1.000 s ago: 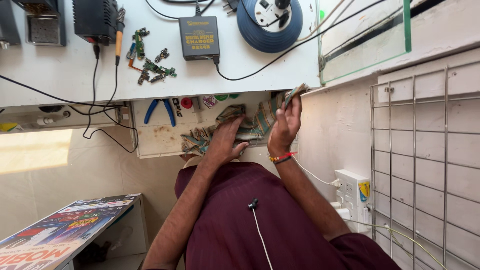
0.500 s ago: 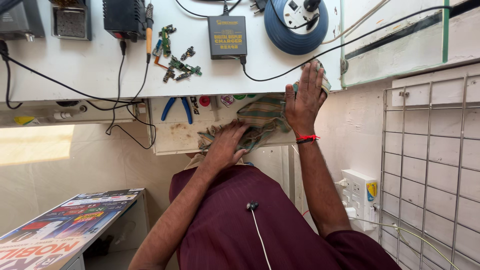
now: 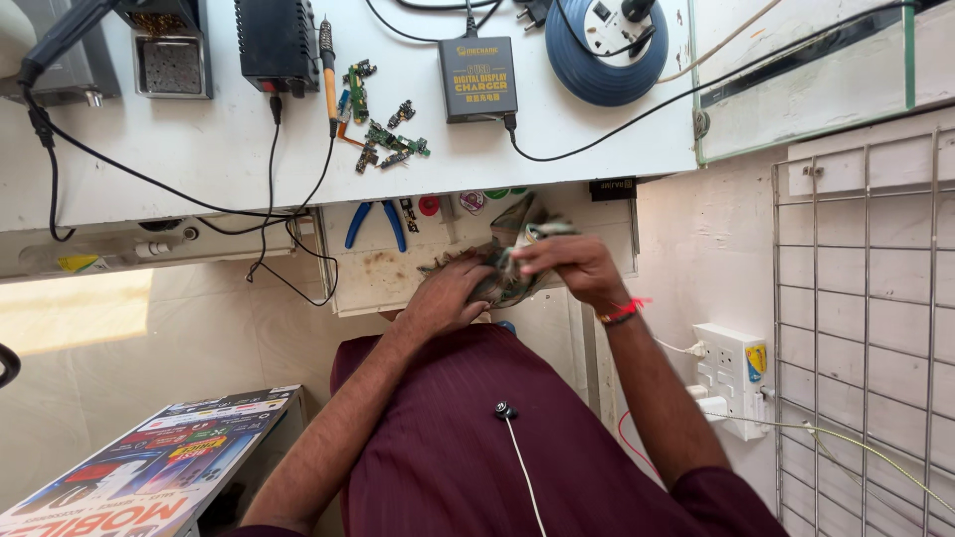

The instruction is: The person wipes a small black box with a cloth, then sprays a bottle and wipes a white cup. The person then picks up small electronic components from the workbench and wipes them with the cloth.

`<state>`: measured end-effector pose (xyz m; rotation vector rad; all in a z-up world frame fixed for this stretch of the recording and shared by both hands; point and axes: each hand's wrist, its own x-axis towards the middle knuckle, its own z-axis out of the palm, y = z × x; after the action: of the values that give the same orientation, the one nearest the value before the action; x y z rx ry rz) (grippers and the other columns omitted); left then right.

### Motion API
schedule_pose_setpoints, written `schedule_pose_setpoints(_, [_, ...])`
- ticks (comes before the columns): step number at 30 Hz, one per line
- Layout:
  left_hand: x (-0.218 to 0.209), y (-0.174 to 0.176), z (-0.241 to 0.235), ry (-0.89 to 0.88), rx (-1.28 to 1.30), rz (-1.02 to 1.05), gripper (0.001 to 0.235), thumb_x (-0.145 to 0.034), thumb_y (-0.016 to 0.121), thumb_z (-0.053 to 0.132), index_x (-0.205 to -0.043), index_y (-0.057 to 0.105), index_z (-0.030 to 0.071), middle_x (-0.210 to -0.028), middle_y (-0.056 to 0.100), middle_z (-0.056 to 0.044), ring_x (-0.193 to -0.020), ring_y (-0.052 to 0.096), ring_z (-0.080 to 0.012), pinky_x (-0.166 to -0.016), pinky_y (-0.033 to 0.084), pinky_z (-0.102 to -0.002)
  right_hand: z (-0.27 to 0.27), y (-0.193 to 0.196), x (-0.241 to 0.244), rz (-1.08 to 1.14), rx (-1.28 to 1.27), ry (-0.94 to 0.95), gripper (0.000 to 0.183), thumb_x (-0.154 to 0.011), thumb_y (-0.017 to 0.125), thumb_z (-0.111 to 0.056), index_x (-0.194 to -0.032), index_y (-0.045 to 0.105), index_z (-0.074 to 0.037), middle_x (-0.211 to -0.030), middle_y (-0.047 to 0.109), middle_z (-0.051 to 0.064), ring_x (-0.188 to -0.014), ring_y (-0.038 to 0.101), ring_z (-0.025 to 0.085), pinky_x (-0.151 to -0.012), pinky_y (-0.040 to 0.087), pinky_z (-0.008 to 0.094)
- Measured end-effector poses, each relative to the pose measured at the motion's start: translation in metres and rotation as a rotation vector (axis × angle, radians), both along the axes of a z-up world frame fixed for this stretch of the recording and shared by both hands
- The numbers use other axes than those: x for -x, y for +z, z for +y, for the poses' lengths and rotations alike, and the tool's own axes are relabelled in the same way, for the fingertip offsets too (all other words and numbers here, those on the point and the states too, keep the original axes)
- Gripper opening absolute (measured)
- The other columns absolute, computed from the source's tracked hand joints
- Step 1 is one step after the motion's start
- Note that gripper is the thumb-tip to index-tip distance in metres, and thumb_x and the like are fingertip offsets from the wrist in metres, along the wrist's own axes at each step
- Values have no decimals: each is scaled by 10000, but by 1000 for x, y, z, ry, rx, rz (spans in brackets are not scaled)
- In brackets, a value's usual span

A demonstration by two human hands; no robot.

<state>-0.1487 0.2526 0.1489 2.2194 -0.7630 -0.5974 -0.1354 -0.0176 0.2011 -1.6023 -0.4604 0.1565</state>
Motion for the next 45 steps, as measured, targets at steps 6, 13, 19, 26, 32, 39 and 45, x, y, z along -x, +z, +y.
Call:
schedule_pose_setpoints(6, [-1, 13, 14, 99, 143, 88, 426, -872, 756, 292, -1239, 668, 94, -1363, 623, -141, -1278, 575, -324, -1071, 486, -440, -30, 19, 8, 217, -1055, -685, 352, -1039, 518, 32, -1369, 630, -13, -1464, 609, 170, -1389, 564, 287, -1228, 464, 430])
schedule_pose_setpoints(13, [6, 14, 9, 61, 132, 64, 385, -882, 742, 276, -1220, 676, 104, -1283, 667, -106, -1239, 603, -299, -1063, 496, -448, -13, 26, -27, -545, 781, -924, 411, -944, 570, 172, -1280, 665, -43, -1511, 597, 142, -1488, 460, 335, -1285, 351, 431])
schedule_pose_setpoints(19, [13, 4, 15, 101, 110, 79, 385, -896, 741, 304, -1226, 677, 117, -1293, 657, -110, -1235, 606, -290, -1075, 497, -438, -19, -12, -34, -501, 781, -933, 455, -839, 594, 234, -1187, 711, -35, -1379, 656, 145, -1344, 607, 318, -1104, 555, 397])
schedule_pose_setpoints(26, [1, 38, -16, 165, 347, 7, 619, -903, 751, 324, -1429, 561, 57, -1379, 584, -170, -1223, 594, -326, -1017, 503, -474, -25, 21, -24, -233, 274, -887, 204, -996, 705, 135, -1128, 711, -21, -1144, 696, 119, -990, 703, 198, -836, 617, 289])
schedule_pose_setpoints(32, [-29, 72, -82, 316, 479, 4, 278, -943, 696, 296, -1149, 750, 116, -929, 793, -84, -783, 757, -183, -740, 627, -364, 11, 51, 21, 190, -289, -637, 310, -903, 711, 19, -1190, 622, -60, -1194, 647, 81, -1067, 672, 137, -895, 617, 276])
schedule_pose_setpoints(39, [-59, 91, -113, 359, 498, 386, 319, -927, 635, 313, -1052, 757, 46, -713, 733, -90, -629, 686, -134, -612, 553, -311, -12, 54, 50, -203, 436, -477, 365, -974, 690, -2, -1319, 576, 38, -1227, 662, 195, -1108, 650, 265, -951, 551, 396])
schedule_pose_setpoints(45, [-67, 105, -116, 46, 641, 357, 387, -990, 623, 353, -1055, 714, -17, -784, 739, -33, -716, 702, -108, -688, 568, -282, 9, 5, 37, -107, -66, -763, 311, -995, 658, 23, -1260, 505, -32, -1101, 647, 88, -914, 646, 127, -784, 531, 271])
